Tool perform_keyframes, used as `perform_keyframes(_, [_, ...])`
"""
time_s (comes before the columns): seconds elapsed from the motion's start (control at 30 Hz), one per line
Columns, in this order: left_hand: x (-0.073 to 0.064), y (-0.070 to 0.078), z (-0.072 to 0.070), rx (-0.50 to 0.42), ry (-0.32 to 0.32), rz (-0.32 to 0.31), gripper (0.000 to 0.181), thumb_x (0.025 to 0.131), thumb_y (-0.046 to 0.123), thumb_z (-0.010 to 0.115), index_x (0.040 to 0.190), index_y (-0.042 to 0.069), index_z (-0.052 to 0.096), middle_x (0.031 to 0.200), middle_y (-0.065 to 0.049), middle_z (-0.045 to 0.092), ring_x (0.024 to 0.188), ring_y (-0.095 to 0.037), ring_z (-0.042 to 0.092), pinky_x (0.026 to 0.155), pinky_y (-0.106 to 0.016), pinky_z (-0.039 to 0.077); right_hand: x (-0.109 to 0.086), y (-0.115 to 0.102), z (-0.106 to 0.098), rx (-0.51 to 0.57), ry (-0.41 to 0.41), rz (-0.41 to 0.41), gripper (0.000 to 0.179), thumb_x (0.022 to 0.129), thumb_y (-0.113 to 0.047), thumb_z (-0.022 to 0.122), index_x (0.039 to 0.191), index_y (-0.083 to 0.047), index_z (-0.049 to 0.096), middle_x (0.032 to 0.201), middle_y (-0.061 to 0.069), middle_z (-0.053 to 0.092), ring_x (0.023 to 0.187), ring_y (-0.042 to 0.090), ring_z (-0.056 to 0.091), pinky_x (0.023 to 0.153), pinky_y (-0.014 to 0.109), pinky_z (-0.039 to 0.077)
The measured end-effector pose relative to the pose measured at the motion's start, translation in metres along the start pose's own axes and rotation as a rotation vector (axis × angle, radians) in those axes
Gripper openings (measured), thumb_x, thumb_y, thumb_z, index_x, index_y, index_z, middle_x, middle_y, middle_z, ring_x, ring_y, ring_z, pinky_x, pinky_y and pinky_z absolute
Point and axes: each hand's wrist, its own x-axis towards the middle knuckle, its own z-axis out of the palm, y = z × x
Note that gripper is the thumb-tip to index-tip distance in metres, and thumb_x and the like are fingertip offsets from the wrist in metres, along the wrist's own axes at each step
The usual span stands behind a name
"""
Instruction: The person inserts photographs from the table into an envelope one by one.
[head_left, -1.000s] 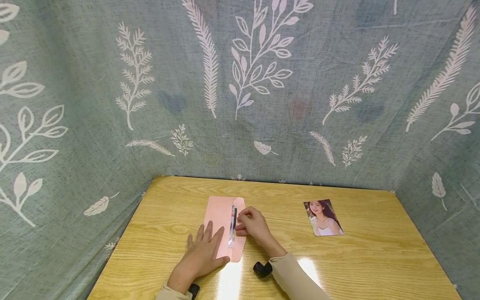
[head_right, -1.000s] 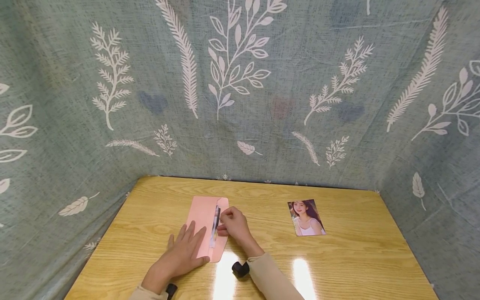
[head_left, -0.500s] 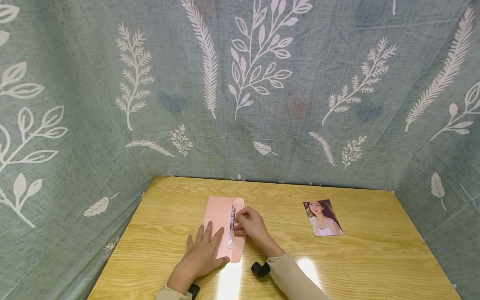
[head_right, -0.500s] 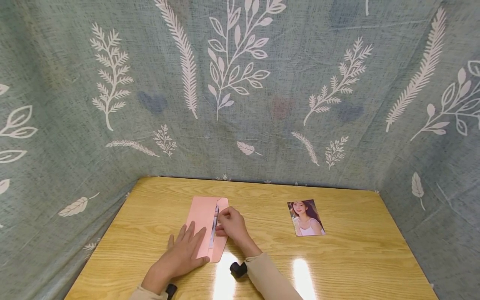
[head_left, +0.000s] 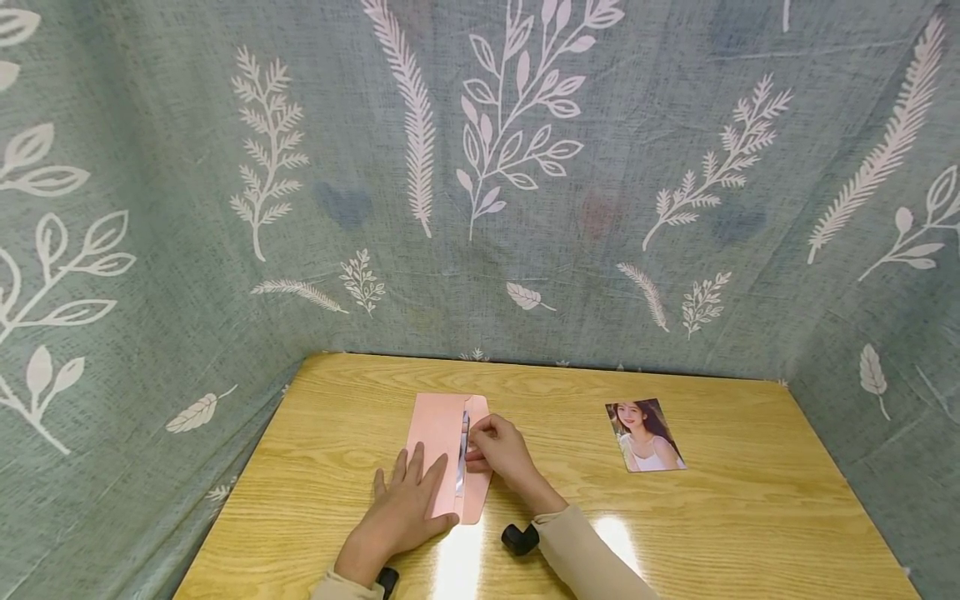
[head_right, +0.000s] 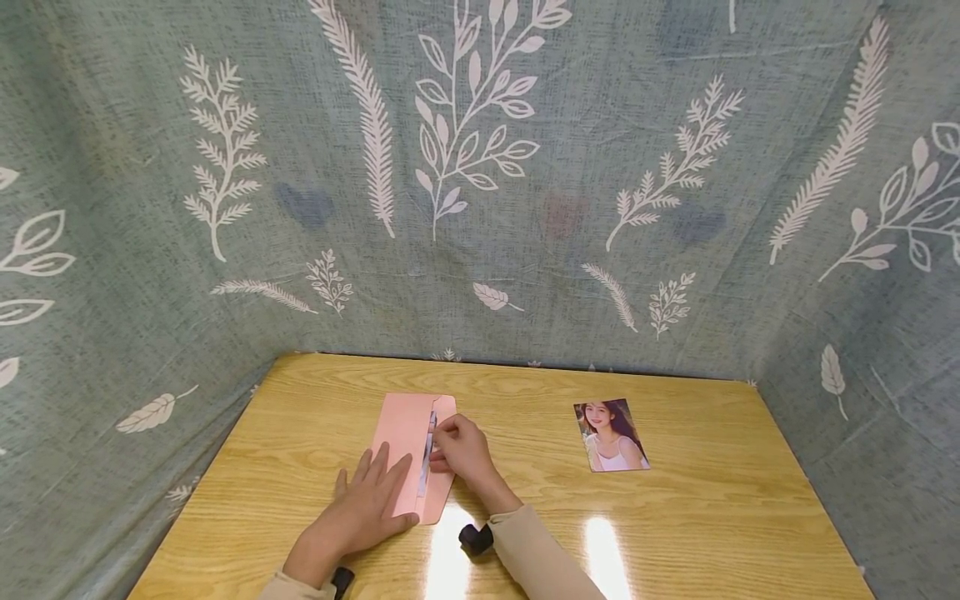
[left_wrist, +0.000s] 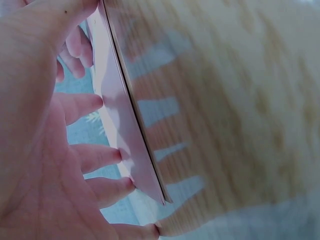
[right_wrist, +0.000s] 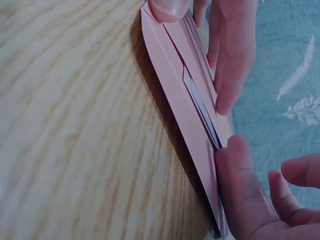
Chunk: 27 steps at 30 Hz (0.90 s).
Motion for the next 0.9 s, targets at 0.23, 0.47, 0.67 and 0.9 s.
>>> perform_keyframes(0.23, [0.000,-0.002,0.001,0.001,0.003,0.000,0.088,0.085,0.061,0.070,0.155,0.015,0.040,0.161,-0.027,0.019,0.145,-0.052,0.015,0.101,-0.081,0.016,0.000,0.000,0.000,-0.024,-0.014,0.014,0.016,0.099,-0.008,0.057,0.106,0.006,0.060,0.096,0.024,0.063,0.078,0.032,0.071,0.066,0.040,0.060])
perform_keyframes(0.47, [0.001,-0.003,0.002,0.007,0.005,-0.003,0.089,0.085,0.063,0.069,0.155,0.016,0.039,0.161,-0.027,0.019,0.145,-0.051,0.016,0.101,-0.080,0.016,-0.004,-0.005,-0.004,-0.059,-0.060,0.006,0.021,0.101,-0.011,0.058,0.111,0.007,0.059,0.097,0.023,0.066,0.082,0.034,0.070,0.068,0.040,0.060])
perform_keyframes(0.67, [0.001,-0.003,0.003,0.013,-0.007,-0.011,0.089,0.085,0.063,0.068,0.155,0.017,0.039,0.161,-0.026,0.018,0.145,-0.051,0.016,0.101,-0.080,0.015,-0.007,-0.007,-0.015,-0.090,-0.094,-0.026,0.026,0.102,-0.013,0.058,0.115,0.010,0.058,0.099,0.024,0.067,0.080,0.033,0.069,0.067,0.039,0.059])
perform_keyframes(0.9, [0.000,-0.002,0.002,0.008,-0.011,-0.011,0.089,0.085,0.062,0.069,0.155,0.016,0.039,0.161,-0.026,0.019,0.145,-0.051,0.016,0.102,-0.080,0.015,-0.015,-0.013,-0.035,-0.176,-0.066,-0.066,0.026,0.103,-0.015,0.058,0.117,0.007,0.060,0.100,0.021,0.068,0.082,0.036,0.068,0.069,0.041,0.058])
